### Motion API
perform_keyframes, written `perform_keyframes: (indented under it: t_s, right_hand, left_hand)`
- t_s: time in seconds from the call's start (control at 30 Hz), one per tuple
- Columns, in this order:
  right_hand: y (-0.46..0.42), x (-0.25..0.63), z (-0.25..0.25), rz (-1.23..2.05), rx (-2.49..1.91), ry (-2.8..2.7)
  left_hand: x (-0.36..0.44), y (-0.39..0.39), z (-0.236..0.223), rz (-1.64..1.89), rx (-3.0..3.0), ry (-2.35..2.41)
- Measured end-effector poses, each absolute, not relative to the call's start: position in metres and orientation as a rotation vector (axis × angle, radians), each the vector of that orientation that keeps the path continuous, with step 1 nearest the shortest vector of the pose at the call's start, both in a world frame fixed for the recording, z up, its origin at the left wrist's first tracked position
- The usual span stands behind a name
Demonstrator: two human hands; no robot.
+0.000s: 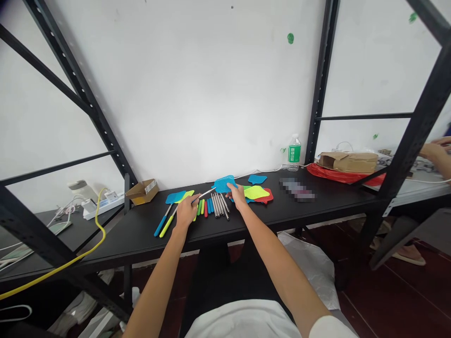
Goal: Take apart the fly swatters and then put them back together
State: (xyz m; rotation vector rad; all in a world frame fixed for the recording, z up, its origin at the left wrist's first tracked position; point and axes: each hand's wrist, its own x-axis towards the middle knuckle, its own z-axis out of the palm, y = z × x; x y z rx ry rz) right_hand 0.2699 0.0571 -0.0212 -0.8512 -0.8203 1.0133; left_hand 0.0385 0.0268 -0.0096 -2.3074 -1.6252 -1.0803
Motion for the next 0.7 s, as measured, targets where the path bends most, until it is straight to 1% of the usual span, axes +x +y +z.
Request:
perform_keyframes:
  t_s: [0.13,0.4,0.7]
  right_hand:
    - [0.0583,0.269,-0.0219,1.008,-0.852,-0.823]
    - [0.0651,0.2758,-0.0252,0.975,-0.878,-0.728]
    - [0.0639,0.2737,-0.0254,0.98,-0.869,-0.764]
  left_hand:
    - [0.0383,0.0278,-0.0105,-1.054,-2.324,-1.622]
    - [0.0379,0.0267,-0.0084,-1.051,-2.148,-1.78]
    - [0.0389,0.0264,-0.0078,-1.018,-2.202,-1.776]
